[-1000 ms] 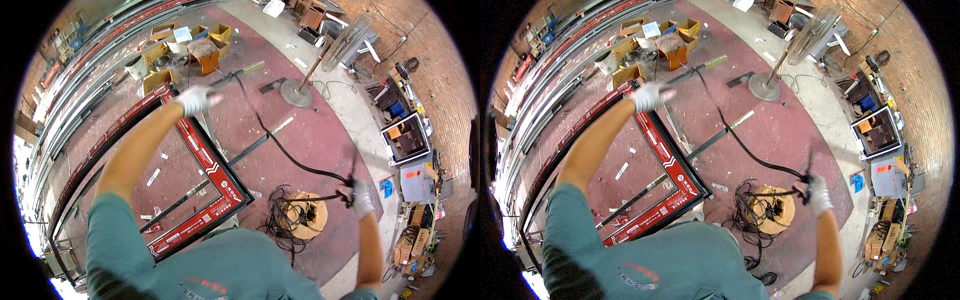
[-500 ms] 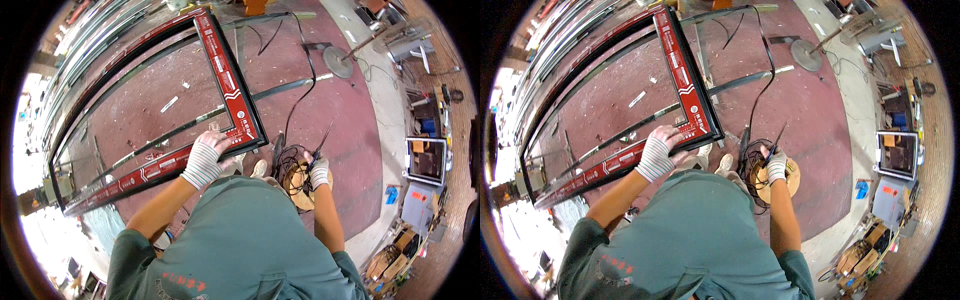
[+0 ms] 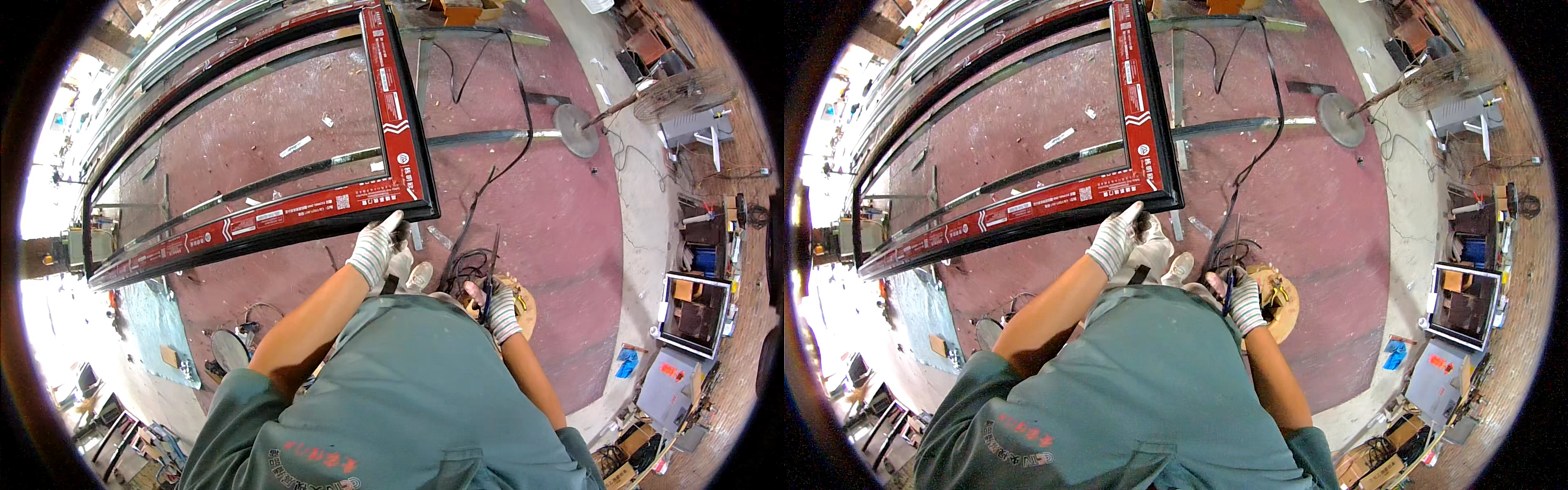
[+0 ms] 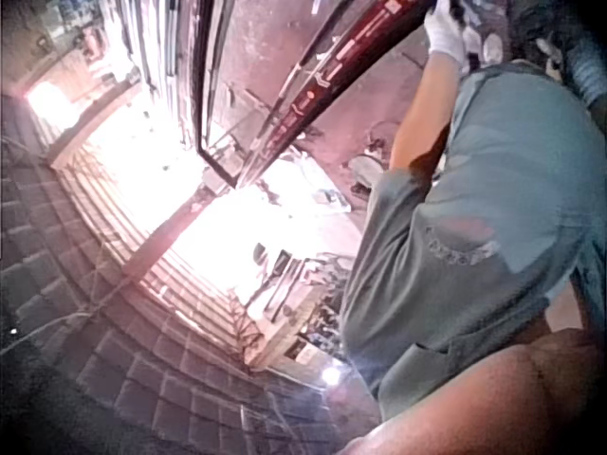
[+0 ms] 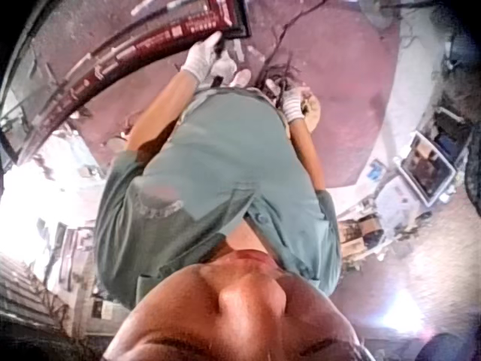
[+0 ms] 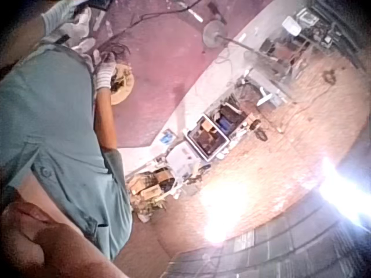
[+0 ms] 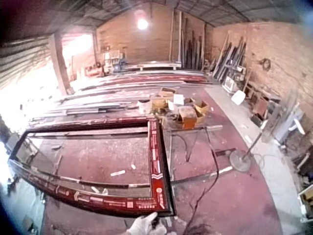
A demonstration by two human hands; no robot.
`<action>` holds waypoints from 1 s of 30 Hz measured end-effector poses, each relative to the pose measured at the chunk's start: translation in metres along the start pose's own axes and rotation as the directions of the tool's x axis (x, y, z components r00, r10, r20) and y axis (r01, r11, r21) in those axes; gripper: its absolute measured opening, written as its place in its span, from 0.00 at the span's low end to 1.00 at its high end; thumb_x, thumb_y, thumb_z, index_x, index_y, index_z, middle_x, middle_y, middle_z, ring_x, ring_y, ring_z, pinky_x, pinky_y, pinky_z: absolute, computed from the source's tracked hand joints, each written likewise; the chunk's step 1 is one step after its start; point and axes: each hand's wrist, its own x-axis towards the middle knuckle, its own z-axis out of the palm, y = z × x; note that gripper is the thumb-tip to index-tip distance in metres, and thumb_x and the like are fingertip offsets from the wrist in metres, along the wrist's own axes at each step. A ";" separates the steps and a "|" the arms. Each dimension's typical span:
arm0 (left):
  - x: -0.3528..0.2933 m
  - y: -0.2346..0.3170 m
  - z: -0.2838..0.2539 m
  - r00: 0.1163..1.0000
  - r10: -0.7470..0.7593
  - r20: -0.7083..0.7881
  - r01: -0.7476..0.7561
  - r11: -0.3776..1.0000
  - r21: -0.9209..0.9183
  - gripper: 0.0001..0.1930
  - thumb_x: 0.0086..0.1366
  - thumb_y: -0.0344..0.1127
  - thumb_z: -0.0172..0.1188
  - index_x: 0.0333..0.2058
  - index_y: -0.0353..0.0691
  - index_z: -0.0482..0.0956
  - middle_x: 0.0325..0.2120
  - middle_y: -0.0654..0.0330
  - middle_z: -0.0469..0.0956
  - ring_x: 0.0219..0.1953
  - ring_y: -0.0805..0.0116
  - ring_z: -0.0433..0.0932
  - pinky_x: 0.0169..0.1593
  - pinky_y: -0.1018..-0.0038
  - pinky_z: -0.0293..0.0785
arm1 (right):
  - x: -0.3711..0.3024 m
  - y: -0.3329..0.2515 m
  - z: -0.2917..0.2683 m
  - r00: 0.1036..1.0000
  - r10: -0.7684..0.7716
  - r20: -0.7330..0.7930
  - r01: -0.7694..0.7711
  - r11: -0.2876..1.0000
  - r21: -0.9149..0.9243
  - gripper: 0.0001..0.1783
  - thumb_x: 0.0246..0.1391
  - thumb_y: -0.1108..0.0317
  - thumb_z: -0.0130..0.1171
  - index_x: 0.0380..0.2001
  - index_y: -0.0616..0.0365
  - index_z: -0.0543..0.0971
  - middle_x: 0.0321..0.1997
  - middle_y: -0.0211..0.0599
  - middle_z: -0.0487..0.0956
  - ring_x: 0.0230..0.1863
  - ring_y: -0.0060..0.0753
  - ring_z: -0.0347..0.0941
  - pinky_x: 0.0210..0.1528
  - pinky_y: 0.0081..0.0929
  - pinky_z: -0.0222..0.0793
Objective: The person fits a black rubber seal into the groove of a large window frame, then uses shears to cut the seal to length and presses it into the corner. The person repeats the cutting and fitting process along the frame edges.
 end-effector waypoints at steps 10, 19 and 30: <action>-0.020 -0.015 0.003 0.960 0.109 0.256 -0.059 0.979 -0.194 0.09 0.65 0.35 0.66 0.42 0.44 0.80 0.39 0.55 0.83 0.42 0.58 0.83 0.45 0.58 0.83 | 0.003 -0.051 0.000 0.926 0.016 0.378 -0.040 0.998 0.055 0.35 0.58 0.32 0.60 0.36 0.60 0.76 0.25 0.26 0.73 0.27 0.21 0.65 0.30 0.26 0.66; -0.039 -0.014 0.012 0.956 0.151 0.250 -0.117 0.982 -0.146 0.13 0.63 0.30 0.70 0.45 0.42 0.80 0.40 0.60 0.84 0.40 0.64 0.84 0.43 0.64 0.85 | 0.018 -0.058 0.002 0.861 -0.046 0.506 0.298 0.852 -0.431 0.38 0.65 0.32 0.49 0.41 0.63 0.81 0.35 0.48 0.84 0.35 0.47 0.76 0.45 0.43 0.72; -0.027 -0.035 0.003 0.952 0.253 0.170 -0.257 0.966 -0.001 0.15 0.61 0.29 0.73 0.46 0.42 0.81 0.39 0.60 0.85 0.40 0.66 0.84 0.40 0.66 0.85 | 0.014 -0.092 -0.007 0.834 0.025 0.551 0.372 0.712 -0.596 0.42 0.64 0.31 0.47 0.47 0.66 0.81 0.41 0.60 0.83 0.45 0.63 0.80 0.52 0.49 0.73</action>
